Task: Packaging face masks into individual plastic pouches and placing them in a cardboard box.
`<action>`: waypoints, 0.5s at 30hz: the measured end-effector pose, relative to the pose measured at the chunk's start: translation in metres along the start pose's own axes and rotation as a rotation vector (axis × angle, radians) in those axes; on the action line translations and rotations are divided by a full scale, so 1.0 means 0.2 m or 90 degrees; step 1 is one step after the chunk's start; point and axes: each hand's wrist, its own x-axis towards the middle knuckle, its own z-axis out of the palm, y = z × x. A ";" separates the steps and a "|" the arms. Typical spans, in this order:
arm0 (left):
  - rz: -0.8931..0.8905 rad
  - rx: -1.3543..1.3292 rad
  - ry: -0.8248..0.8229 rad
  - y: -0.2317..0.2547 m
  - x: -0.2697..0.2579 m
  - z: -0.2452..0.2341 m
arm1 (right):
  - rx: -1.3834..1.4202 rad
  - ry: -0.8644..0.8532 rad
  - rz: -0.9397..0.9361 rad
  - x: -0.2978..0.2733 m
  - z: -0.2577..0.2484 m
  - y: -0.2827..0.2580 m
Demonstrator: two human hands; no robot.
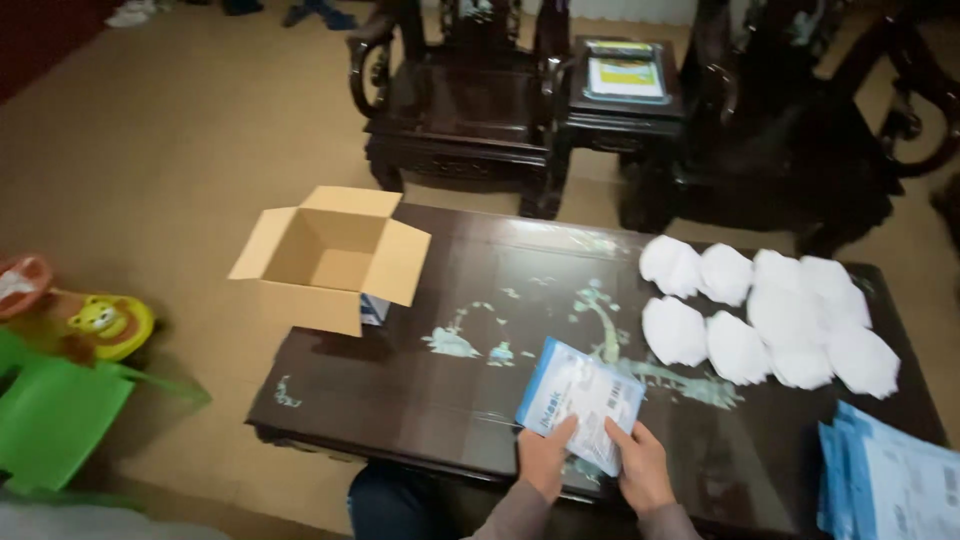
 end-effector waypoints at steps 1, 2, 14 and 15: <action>0.009 0.038 0.020 0.03 -0.03 0.02 | -0.069 0.044 -0.089 0.06 0.00 0.09; 0.018 0.031 0.023 0.09 0.00 0.01 | -0.072 0.033 -0.093 0.15 -0.06 0.16; 0.582 0.413 0.309 2.14 0.30 -0.14 | -0.854 0.345 -0.691 0.57 -0.16 0.48; 0.611 0.464 0.345 2.22 0.47 -0.22 | -0.805 0.384 -0.727 0.62 -0.16 0.53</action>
